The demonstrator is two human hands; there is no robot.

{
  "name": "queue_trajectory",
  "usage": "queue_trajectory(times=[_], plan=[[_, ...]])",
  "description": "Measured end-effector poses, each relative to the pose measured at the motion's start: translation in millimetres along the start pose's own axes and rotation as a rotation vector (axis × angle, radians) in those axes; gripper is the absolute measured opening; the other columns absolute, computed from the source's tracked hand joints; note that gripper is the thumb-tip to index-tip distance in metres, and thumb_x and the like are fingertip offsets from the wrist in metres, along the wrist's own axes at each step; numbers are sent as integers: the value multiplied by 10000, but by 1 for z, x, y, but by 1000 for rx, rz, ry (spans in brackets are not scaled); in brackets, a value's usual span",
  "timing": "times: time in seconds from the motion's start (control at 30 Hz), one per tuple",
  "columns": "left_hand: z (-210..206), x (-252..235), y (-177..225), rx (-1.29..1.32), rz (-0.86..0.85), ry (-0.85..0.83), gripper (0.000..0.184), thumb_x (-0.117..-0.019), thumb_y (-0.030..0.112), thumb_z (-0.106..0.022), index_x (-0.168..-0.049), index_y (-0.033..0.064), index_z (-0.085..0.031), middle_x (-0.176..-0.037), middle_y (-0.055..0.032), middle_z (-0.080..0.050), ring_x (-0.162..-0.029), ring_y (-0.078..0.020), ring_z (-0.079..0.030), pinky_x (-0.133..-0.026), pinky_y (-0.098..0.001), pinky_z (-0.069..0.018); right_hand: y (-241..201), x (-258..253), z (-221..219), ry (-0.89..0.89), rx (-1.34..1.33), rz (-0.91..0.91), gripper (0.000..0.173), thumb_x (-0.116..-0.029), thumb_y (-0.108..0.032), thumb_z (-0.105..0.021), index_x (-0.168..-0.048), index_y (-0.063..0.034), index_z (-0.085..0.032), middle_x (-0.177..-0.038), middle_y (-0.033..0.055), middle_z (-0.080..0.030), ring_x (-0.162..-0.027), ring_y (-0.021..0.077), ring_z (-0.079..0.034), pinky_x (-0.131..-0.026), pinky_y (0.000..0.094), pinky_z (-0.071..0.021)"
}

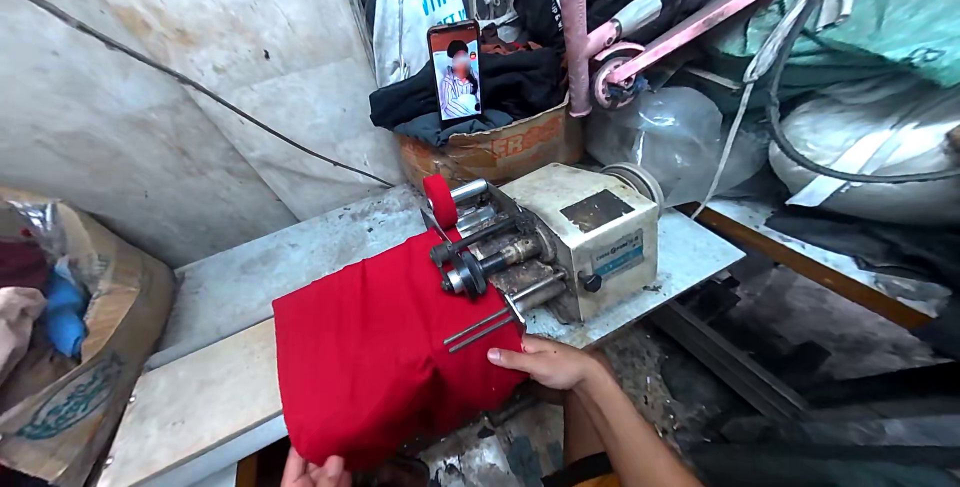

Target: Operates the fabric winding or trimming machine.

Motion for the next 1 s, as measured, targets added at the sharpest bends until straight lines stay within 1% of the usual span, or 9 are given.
queue_trajectory(times=[0.13,0.23,0.37,0.47,0.63,0.73,0.8,0.87,1.0], plan=[[-2,4,1,-248,40,35,337,-922,147,-740,-1233,179,-616,-1079,120,-749,-1008,-25,-708,-914,-264,-603,0,0,-1,0,-17,-9,271,-1072,-291,-521,-1238,-112,-641,-1103,-59,-742,-1054,30,-687,-986,282,-560],[3,5,1,-49,27,12,352,-954,289,-714,-1297,289,-636,-1174,121,-734,-1081,-25,-685,-960,-274,-576,0,-1,-1,-15,-52,-5,270,-1073,-286,-523,-1247,-116,-640,-1115,-51,-743,-1064,45,-689,-993,294,-560],[3,3,-1,-233,48,82,332,-923,116,-726,-1231,129,-601,-1078,107,-747,-1009,-30,-706,-916,-264,-600,-1,0,-2,-5,-66,-21,259,-1071,-282,-521,-1227,-119,-649,-1100,-54,-749,-1048,43,-696,-985,291,-565],[7,4,-3,-47,46,56,339,-929,261,-747,-1254,262,-650,-1141,103,-745,-1071,-42,-693,-970,-296,-576,-3,0,-1,-6,-67,-16,253,-1073,-277,-516,-1220,-123,-653,-1100,-62,-749,-1056,36,-692,-989,284,-561],[5,5,-4,-259,81,74,336,-900,61,-735,-1205,131,-613,-1048,109,-753,-991,-33,-713,-913,-274,-605,-4,-1,-1,0,-77,-13,229,-1071,-246,-516,-1211,-125,-651,-1100,-70,-745,-1061,30,-687,-999,278,-553],[8,6,-2,-13,45,50,341,-934,220,-740,-1260,271,-655,-1143,94,-747,-1069,-49,-696,-970,-300,-577,-2,-1,0,-12,-96,-10,230,-1072,-258,-521,-1214,-134,-652,-1102,-68,-746,-1060,38,-690,-994,287,-558],[11,3,-1,-20,25,85,352,-957,193,-710,-1293,247,-617,-1164,94,-736,-1088,-53,-688,-985,-300,-570,-2,-1,-1,-26,-105,4,232,-1074,-261,-521,-1216,-133,-654,-1103,-60,-748,-1061,49,-694,-992,295,-562],[3,6,-2,-190,76,88,325,-923,85,-722,-1217,172,-615,-1067,113,-752,-1015,-33,-707,-935,-283,-596,-1,-2,-1,-38,-103,19,230,-1076,-262,-519,-1216,-138,-654,-1107,-62,-747,-1063,47,-693,-993,294,-560],[7,5,0,2,28,61,308,-952,204,-718,-1246,270,-655,-1145,83,-746,-1070,-61,-696,-976,-315,-577,-1,-3,-1,-41,-102,31,233,-1077,-266,-520,-1213,-134,-655,-1110,-59,-748,-1064,50,-694,-995,296,-559]])
Point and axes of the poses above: each hand's wrist, its own x-axis away from the middle knuckle, its own z-axis out of the back of the hand, y = z × x, the point moved 7 cm from there along -x, towards the middle knuckle
